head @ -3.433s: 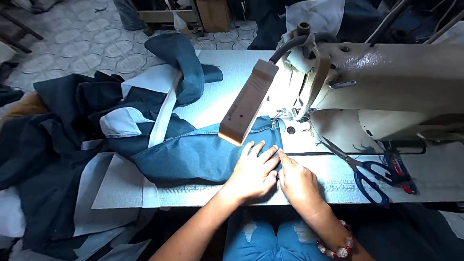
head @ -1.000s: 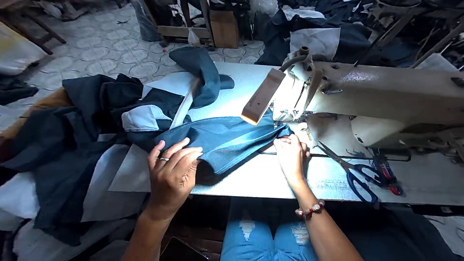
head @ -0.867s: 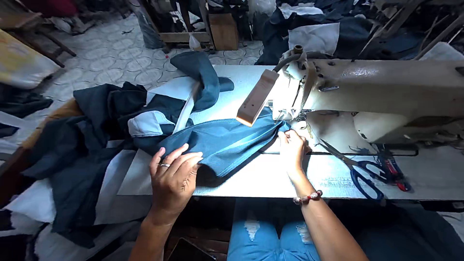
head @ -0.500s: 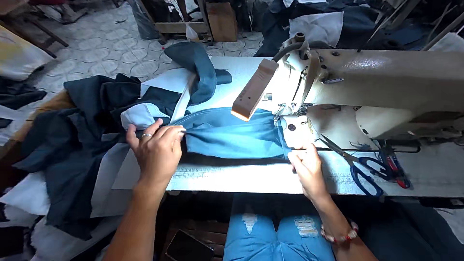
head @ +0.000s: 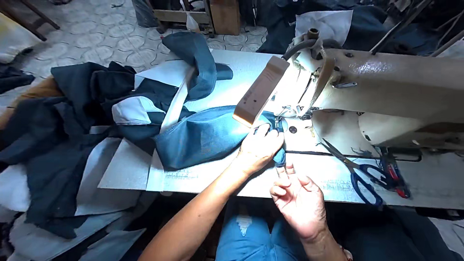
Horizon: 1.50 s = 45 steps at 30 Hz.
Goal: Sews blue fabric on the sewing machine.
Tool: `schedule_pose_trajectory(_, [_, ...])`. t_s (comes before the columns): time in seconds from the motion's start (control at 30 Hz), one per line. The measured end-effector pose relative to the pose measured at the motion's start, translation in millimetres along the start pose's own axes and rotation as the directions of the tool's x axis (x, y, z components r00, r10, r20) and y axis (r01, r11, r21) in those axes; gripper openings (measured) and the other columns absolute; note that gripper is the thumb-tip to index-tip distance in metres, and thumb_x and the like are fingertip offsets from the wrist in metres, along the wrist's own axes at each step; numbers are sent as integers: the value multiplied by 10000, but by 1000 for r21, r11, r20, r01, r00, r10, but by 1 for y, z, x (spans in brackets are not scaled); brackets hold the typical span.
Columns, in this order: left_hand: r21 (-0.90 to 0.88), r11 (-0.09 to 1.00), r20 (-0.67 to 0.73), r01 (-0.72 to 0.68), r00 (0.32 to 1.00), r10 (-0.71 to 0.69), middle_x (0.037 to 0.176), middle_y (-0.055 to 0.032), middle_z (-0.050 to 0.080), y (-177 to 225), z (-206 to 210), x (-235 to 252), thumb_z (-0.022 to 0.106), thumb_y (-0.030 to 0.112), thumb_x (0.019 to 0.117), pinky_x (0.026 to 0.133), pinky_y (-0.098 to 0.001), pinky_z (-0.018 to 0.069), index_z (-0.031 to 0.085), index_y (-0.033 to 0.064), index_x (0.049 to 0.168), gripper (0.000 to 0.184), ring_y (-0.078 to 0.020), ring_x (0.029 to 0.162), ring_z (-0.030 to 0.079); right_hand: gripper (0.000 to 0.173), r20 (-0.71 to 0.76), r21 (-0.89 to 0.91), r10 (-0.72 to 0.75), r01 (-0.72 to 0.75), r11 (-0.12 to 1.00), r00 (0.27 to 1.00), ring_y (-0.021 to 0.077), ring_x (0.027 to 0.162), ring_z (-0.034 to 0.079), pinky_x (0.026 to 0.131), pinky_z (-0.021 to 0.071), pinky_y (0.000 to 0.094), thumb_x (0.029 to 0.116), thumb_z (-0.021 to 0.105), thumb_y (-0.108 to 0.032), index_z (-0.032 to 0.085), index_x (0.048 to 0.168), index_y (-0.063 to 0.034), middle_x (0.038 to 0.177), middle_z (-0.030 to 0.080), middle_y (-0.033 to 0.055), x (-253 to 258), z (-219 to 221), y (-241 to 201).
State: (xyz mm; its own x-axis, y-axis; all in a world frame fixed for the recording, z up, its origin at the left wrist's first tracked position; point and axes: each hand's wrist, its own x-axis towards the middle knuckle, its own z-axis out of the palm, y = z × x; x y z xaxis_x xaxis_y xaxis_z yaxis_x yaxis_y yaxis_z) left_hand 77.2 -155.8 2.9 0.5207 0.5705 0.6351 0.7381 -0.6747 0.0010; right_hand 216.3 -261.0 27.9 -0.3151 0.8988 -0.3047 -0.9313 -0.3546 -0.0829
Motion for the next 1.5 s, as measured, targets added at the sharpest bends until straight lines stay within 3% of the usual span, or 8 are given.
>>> schedule_pose_trajectory(0.13, [51, 989, 265, 139, 953, -148, 893, -143, 678, 25, -18, -9, 690, -2, 834, 666, -459, 536, 714, 27, 822, 40, -353, 909, 671, 305, -165, -200, 5, -38, 979, 986, 150, 646, 664, 596, 542, 264, 1028, 272, -135, 569, 1086, -105, 804, 679, 69, 0, -2, -14])
schedule_pose_trajectory(0.27, [69, 947, 818, 313, 525, -233, 1422, -196, 585, 55, -88, 23, 531, 68, 982, 917, -540, 525, 609, -10, 1355, 389, -409, 1340, 533, 228, -285, -438, -65, -69, 897, 956, 135, 627, 655, 555, 554, 252, 1045, 333, 0, 517, 1148, -86, 875, 666, 72, -1, -2, -14])
schedule_pose_trajectory(0.4, [-118, 986, 515, 115, 857, -38, 933, -121, 731, 24, -59, 31, 641, 85, 891, 768, -465, 530, 747, 24, 838, 133, -322, 973, 686, 283, -282, -448, -149, 7, 894, 948, 104, 594, 630, 536, 552, 232, 1003, 330, 49, 483, 1201, -82, 883, 640, 44, -6, -3, -2])
schedule_pose_trajectory(0.5, [-152, 967, 599, 205, 797, -75, 1285, -131, 701, -1, -28, 19, 455, 205, 999, 1064, -542, 392, 756, 32, 1125, 369, -357, 1354, 534, 233, -257, -392, -147, 36, 919, 955, 98, 569, 622, 527, 541, 224, 1010, 323, 36, 497, 1104, -86, 837, 648, 44, -10, -7, -4])
schedule_pose_trajectory(0.67, [-139, 974, 445, 180, 890, -101, 1299, -107, 682, -5, -13, -14, 412, 238, 982, 1030, -595, 385, 726, 198, 1276, 432, -357, 1219, 605, 226, -241, -529, -117, -29, 848, 964, 122, 610, 673, 547, 568, 233, 1019, 323, 32, 495, 1113, -80, 895, 691, 74, -15, -8, -22])
schedule_pose_trajectory(0.8, [-209, 937, 488, 279, 860, -147, 1348, -134, 643, -4, -12, -16, 399, 233, 988, 980, -630, 378, 709, 212, 1310, 447, -382, 1282, 552, 198, 82, -995, -333, 94, 21, 939, 2, 557, 604, 507, 528, 150, 1017, 493, -49, 528, 1181, 55, 929, 653, 34, -1, -2, -36])
schedule_pose_trajectory(0.93, [-247, 911, 505, 331, 846, -171, 1389, -137, 624, -4, -12, -15, 377, 227, 982, 1022, -638, 323, 703, 210, 1322, 471, -373, 1332, 514, 353, 498, -705, -427, 65, -707, 755, 211, 643, 644, 616, 544, 356, 930, 675, -207, 676, 1149, 70, 820, 691, 155, 37, 2, -23])
schedule_pose_trajectory(1.5, [-213, 961, 392, 177, 916, -82, 1364, -78, 664, -8, -2, -21, 337, 325, 1026, 1056, -711, 310, 738, 221, 1241, 467, -388, 1326, 554, 358, 410, -545, -416, -148, -825, 812, 382, 765, 729, 666, 589, 481, 942, 583, -22, 670, 1274, 82, 1005, 718, 254, 41, 6, 4])
